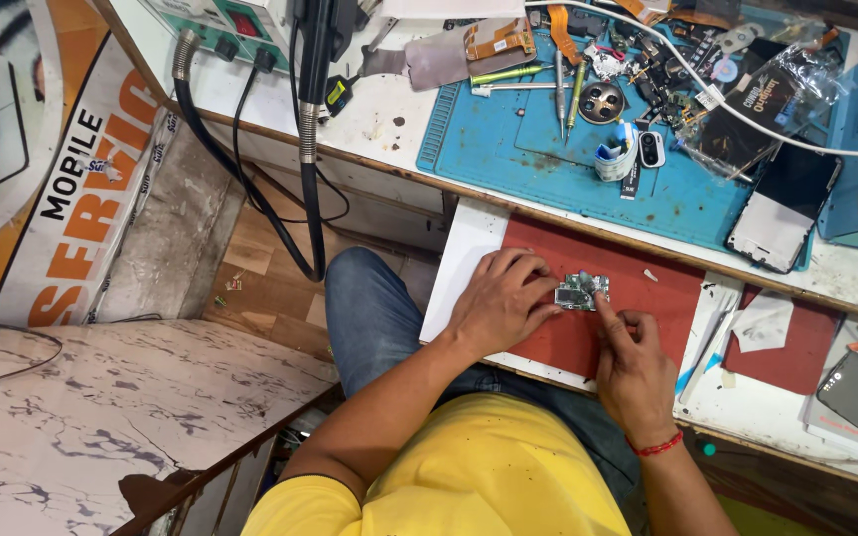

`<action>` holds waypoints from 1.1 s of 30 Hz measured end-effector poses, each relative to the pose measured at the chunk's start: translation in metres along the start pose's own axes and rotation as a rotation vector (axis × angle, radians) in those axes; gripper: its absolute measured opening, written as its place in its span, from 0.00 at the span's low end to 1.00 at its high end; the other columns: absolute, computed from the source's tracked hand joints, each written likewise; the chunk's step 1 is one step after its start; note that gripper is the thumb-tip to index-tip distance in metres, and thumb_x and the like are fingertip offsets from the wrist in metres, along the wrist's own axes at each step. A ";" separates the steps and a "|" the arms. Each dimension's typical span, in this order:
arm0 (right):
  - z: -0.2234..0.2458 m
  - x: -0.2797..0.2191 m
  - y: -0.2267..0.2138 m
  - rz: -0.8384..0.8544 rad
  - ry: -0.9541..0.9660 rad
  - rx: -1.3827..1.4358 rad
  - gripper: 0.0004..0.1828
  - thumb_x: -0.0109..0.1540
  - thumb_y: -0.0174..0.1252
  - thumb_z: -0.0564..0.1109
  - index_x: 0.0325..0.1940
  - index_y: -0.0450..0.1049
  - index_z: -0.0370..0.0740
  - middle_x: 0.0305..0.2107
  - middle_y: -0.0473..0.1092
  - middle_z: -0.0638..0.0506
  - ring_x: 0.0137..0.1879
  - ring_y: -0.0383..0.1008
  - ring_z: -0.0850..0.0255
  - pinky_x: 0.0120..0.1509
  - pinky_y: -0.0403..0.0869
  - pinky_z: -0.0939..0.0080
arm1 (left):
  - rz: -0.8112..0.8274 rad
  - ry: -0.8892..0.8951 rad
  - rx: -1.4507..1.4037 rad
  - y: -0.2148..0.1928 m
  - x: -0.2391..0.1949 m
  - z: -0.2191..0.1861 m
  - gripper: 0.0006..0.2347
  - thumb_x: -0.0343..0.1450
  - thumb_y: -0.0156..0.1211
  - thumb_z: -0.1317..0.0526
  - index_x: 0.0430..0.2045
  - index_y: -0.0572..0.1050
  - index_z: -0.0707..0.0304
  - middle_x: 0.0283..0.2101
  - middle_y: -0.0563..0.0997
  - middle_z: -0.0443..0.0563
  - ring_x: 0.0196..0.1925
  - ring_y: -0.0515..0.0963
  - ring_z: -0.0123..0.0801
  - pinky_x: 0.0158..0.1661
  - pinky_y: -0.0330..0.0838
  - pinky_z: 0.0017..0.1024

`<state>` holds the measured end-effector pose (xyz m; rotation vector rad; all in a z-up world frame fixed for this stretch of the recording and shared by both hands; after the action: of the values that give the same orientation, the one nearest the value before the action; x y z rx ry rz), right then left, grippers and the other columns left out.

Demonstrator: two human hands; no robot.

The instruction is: The person repeatedly rubs a small circuit board with a cloth on a red mat. The person holds the board with one hand and wipes its surface with the other, occasionally repositioning the board. The work area is a cluttered electronics repair bench with tools and parts visible.

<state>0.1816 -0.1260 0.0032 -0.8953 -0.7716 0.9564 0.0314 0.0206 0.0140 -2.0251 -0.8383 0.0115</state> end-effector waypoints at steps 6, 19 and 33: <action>0.005 0.003 -0.001 0.066 -0.014 -0.037 0.33 0.61 0.58 0.35 0.68 0.71 0.60 0.43 0.71 0.49 0.33 0.77 0.51 0.31 0.75 0.51 | 0.009 0.004 0.021 0.003 0.000 0.001 0.15 0.67 0.70 0.53 0.44 0.81 0.57 0.50 0.76 0.49 0.60 0.71 0.43 0.61 0.64 0.44; 0.008 0.005 -0.002 0.078 -0.006 -0.040 0.31 0.61 0.58 0.37 0.67 0.72 0.60 0.42 0.71 0.49 0.34 0.77 0.50 0.31 0.75 0.50 | 0.004 0.008 -0.012 -0.001 0.000 0.000 0.15 0.66 0.70 0.54 0.43 0.81 0.58 0.48 0.76 0.48 0.59 0.72 0.42 0.59 0.64 0.44; 0.005 0.007 0.000 0.101 -0.007 -0.015 0.35 0.58 0.58 0.35 0.68 0.70 0.62 0.45 0.73 0.50 0.36 0.79 0.51 0.32 0.77 0.51 | 0.027 0.018 -0.024 -0.002 0.010 0.001 0.14 0.66 0.71 0.55 0.41 0.81 0.59 0.47 0.76 0.48 0.56 0.72 0.43 0.57 0.63 0.44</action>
<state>0.1798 -0.1182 0.0061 -0.9512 -0.7462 1.0441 0.0373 0.0275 0.0184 -2.0557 -0.8033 -0.0015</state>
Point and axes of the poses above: each hand's wrist, its own x-axis towards the middle knuckle, its own y-axis out of the palm, z = x × y, the point moved 4 cm from there along x, towards the middle knuckle
